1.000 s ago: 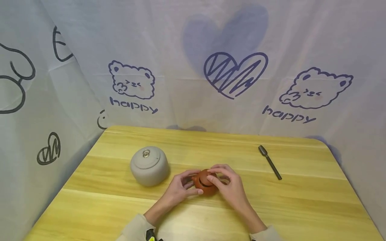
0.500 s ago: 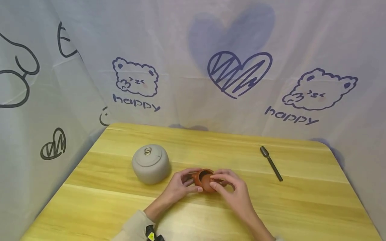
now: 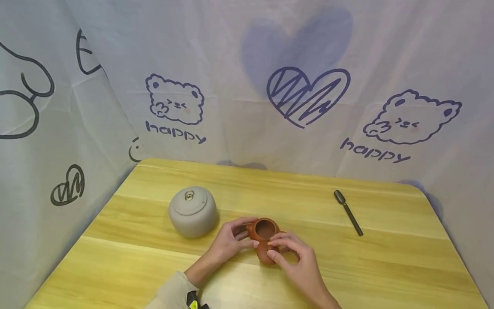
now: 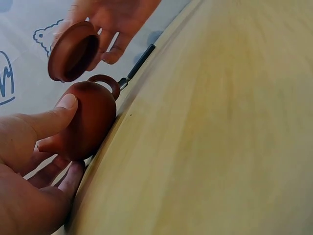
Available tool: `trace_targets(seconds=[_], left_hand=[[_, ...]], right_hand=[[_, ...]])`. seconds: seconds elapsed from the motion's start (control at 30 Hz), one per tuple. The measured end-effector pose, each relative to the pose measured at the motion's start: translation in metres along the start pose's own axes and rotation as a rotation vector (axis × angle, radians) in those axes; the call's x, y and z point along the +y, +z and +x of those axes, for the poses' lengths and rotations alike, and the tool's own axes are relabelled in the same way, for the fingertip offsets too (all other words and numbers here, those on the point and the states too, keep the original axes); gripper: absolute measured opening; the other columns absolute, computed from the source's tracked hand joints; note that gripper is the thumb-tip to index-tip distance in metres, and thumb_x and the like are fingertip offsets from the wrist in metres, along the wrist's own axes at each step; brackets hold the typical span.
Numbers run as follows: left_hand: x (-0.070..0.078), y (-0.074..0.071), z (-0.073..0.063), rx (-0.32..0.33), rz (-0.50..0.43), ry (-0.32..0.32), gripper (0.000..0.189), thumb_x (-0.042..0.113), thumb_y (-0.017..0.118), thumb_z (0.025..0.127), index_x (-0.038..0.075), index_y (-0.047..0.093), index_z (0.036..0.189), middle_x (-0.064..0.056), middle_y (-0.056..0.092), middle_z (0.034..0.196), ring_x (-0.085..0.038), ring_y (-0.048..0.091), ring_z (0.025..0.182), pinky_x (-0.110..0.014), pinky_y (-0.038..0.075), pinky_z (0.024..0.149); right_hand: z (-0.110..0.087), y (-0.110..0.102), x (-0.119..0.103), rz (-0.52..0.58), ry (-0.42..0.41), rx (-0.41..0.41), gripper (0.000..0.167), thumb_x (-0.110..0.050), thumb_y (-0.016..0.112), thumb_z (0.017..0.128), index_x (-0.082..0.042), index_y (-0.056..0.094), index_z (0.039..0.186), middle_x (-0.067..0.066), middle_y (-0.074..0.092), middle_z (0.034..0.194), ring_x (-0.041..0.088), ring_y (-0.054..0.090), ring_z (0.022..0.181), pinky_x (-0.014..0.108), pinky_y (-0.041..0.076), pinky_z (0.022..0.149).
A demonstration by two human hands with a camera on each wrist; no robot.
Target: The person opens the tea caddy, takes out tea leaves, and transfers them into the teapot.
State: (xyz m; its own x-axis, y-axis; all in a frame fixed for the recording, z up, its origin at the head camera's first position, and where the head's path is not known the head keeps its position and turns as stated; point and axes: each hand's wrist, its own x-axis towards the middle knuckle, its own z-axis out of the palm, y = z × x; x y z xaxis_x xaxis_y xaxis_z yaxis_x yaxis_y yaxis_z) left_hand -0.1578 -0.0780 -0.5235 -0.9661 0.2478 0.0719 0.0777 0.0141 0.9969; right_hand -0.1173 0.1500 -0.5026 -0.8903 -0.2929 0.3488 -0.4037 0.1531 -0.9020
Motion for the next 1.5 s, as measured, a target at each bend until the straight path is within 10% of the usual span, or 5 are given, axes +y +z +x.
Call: trace_targets(seconds=[1.5], left_hand=[[-0.001,-0.002,0.002,-0.057,-0.049,-0.025,0.060,-0.003,0.083,0.084,0.000,0.061,0.139,-0.021,0.058,0.141,-0.039,0.060,0.126,-0.034,0.053,0.101]], right_hand=[[-0.022,0.016,0.015,-0.165,0.052,-0.055,0.015,-0.024,0.085,0.086,-0.026,0.079,0.100,-0.004,0.070,0.111,0.012,0.066,0.102,0.029,0.057,0.084]])
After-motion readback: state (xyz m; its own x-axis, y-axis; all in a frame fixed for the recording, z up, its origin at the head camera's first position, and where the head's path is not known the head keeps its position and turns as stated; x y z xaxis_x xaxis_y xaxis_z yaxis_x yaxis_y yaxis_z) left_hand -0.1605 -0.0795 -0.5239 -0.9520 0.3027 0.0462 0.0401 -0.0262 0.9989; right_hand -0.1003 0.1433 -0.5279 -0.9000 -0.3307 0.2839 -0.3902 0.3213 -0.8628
